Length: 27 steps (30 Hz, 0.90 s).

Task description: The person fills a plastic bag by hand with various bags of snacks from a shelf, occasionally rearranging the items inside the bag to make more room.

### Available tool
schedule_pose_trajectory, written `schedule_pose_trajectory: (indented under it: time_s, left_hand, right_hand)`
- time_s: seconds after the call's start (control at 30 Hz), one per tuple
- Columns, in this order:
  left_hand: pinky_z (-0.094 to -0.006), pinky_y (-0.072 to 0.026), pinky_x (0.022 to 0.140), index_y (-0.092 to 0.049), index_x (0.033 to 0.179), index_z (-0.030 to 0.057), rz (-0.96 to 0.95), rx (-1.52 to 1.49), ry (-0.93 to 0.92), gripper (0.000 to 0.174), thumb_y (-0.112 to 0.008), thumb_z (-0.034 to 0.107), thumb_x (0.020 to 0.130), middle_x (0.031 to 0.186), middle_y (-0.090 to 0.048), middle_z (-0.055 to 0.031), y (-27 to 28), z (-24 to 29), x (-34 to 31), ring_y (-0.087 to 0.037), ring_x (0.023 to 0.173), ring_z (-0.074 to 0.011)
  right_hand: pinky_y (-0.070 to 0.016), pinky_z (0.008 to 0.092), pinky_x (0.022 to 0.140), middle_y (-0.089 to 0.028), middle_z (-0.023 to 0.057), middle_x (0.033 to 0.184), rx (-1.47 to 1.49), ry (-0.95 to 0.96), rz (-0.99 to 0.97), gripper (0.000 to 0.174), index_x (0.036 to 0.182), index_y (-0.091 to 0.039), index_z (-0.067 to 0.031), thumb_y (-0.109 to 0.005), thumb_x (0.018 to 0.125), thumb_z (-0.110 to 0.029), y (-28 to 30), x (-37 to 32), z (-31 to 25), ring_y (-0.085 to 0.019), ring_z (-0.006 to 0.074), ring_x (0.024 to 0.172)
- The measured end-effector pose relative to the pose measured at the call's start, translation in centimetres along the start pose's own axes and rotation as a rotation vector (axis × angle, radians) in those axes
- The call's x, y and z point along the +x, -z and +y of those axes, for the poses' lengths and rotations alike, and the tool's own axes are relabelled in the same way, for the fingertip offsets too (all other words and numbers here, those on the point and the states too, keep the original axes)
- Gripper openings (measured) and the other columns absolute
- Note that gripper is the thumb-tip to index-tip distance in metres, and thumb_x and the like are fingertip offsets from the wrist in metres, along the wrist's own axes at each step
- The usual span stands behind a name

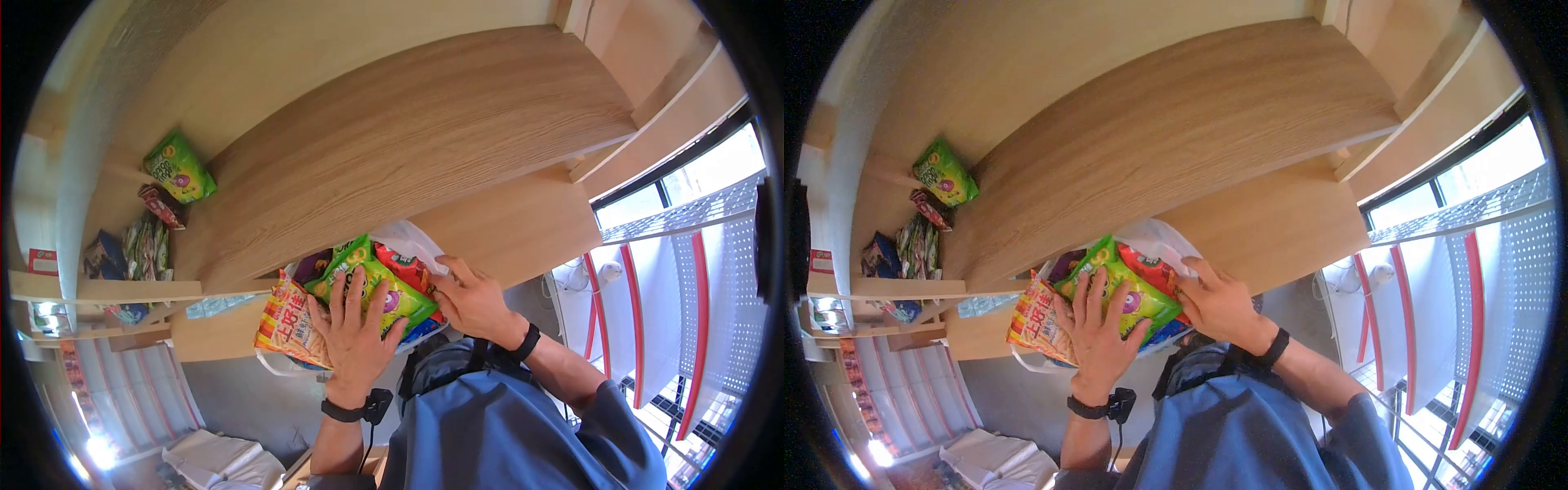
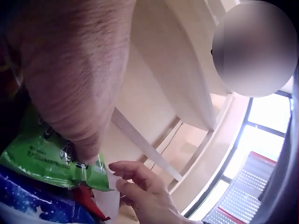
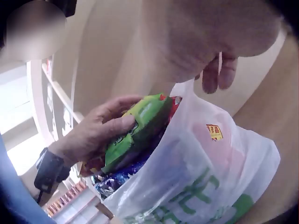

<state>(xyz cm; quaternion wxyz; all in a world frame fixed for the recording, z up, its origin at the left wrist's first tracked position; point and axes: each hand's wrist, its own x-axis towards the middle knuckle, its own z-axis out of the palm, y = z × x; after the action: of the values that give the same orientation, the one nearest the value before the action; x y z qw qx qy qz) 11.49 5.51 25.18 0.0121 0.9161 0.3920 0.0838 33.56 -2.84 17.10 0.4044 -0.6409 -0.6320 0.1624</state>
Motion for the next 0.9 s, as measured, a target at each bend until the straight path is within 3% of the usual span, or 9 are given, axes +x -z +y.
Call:
schedule_pose_trajectory:
  time_s: [0.1, 0.17, 0.27, 0.37, 0.6, 0.7, 0.8, 0.87, 0.9]
  left_hand:
    - [-0.0720, -0.0133, 0.125, -0.068, 0.142, 0.0238, -0.009, -0.004, -0.004, 0.066, -0.086, 0.045, 0.082, 0.164, -0.049, -0.0087, -0.2, -0.1, -0.1, -0.039, 0.155, -0.0339]
    - [-0.0726, -0.0130, 0.125, -0.068, 0.142, 0.0239, -0.017, 0.007, -0.026, 0.065, -0.087, 0.043, 0.082, 0.164, -0.048, -0.0086, -0.3, -0.2, -0.3, -0.039, 0.156, -0.0334]
    - [-0.0732, -0.0131, 0.125, -0.069, 0.140, 0.0235, -0.024, -0.020, -0.022, 0.064, -0.088, 0.041, 0.081, 0.165, -0.048, -0.0086, -0.1, -0.1, -0.3, -0.038, 0.156, -0.0332]
    - [-0.0709, -0.0135, 0.126, -0.070, 0.140, 0.0217, -0.012, -0.010, -0.025, 0.064, -0.086, 0.043, 0.082, 0.163, -0.050, -0.0105, 0.0, -0.2, -0.4, -0.038, 0.156, -0.0341]
    - [-0.0699, -0.0137, 0.127, -0.070, 0.140, 0.0217, -0.002, -0.035, 0.010, 0.064, -0.086, 0.041, 0.081, 0.164, -0.049, -0.0107, -0.1, -0.3, -0.8, -0.038, 0.156, -0.0340]
    - [-0.0697, -0.0142, 0.127, -0.070, 0.141, 0.0213, 0.007, -0.040, 0.019, 0.065, -0.086, 0.041, 0.080, 0.164, -0.050, -0.0109, 0.0, -0.2, -0.8, -0.038, 0.157, -0.0343]
    - [-0.0698, -0.0146, 0.127, -0.070, 0.140, 0.0207, 0.013, -0.041, 0.025, 0.066, -0.087, 0.040, 0.080, 0.164, -0.050, -0.0111, 0.0, -0.3, -0.8, -0.038, 0.156, -0.0345]
    - [-0.0699, -0.0150, 0.126, -0.070, 0.140, 0.0204, 0.021, -0.048, 0.029, 0.066, -0.087, 0.040, 0.079, 0.163, -0.050, -0.0112, 0.0, -0.3, -0.7, -0.039, 0.156, -0.0347]
    - [-0.0699, -0.0150, 0.126, -0.070, 0.140, 0.0204, 0.022, -0.049, 0.031, 0.066, -0.087, 0.040, 0.079, 0.163, -0.050, -0.0112, 0.0, -0.4, -0.7, -0.039, 0.156, -0.0347]
  right_hand:
    - [-0.0616, 0.0469, 0.076, -0.073, 0.0169, 0.106, -0.235, 0.001, 0.000, 0.029, 0.121, -0.076, -0.0098, -0.068, 0.096, -0.022, -0.3, 0.9, 0.3, -0.075, 0.0349, 0.092]
    - [-0.0615, 0.0483, 0.077, -0.075, 0.0186, 0.099, -0.327, -0.113, -0.274, 0.037, 0.122, -0.076, -0.0077, -0.065, 0.096, -0.031, -0.3, 1.3, 0.6, -0.075, 0.0381, 0.090]
    - [-0.0602, 0.0499, 0.078, -0.076, 0.0181, 0.096, -0.302, -0.149, -0.346, 0.039, 0.117, -0.076, -0.0046, -0.073, 0.088, -0.030, -0.1, 2.1, 0.5, -0.075, 0.0384, 0.089]
    - [-0.0612, 0.0512, 0.072, -0.077, 0.0224, 0.089, -0.288, -0.154, -0.390, 0.036, 0.114, -0.076, -0.0042, -0.068, 0.090, -0.029, -0.3, 2.3, 1.1, -0.077, 0.0404, 0.081]
    - [-0.0610, 0.0515, 0.071, -0.077, 0.0221, 0.086, -0.379, -0.102, -0.543, 0.025, 0.099, -0.077, -0.0020, -0.071, 0.086, -0.023, -0.7, 2.4, 1.5, -0.077, 0.0401, 0.081]
    - [-0.0607, 0.0499, 0.077, -0.077, 0.0199, 0.092, -0.349, -0.085, -0.510, 0.017, 0.099, -0.075, -0.0050, -0.070, 0.088, -0.017, -0.1, 1.9, 1.1, -0.077, 0.0385, 0.090]
    - [-0.0591, 0.0455, 0.084, -0.073, 0.0195, 0.103, -0.070, -0.097, -0.349, 0.010, 0.103, -0.069, -0.0053, -0.069, 0.093, -0.008, 0.9, 1.1, 0.9, -0.073, 0.0392, 0.102]
    - [-0.0557, 0.0417, 0.092, -0.068, 0.0198, 0.115, 0.328, -0.084, -0.072, 0.013, 0.108, -0.062, -0.0058, -0.068, 0.097, -0.002, 1.2, 0.6, 1.2, -0.068, 0.0397, 0.110]
    - [-0.0557, 0.0417, 0.092, -0.068, 0.0198, 0.115, 0.328, -0.082, -0.074, 0.013, 0.108, -0.062, -0.0058, -0.068, 0.097, -0.002, 1.5, 0.3, 1.5, -0.068, 0.0397, 0.110]
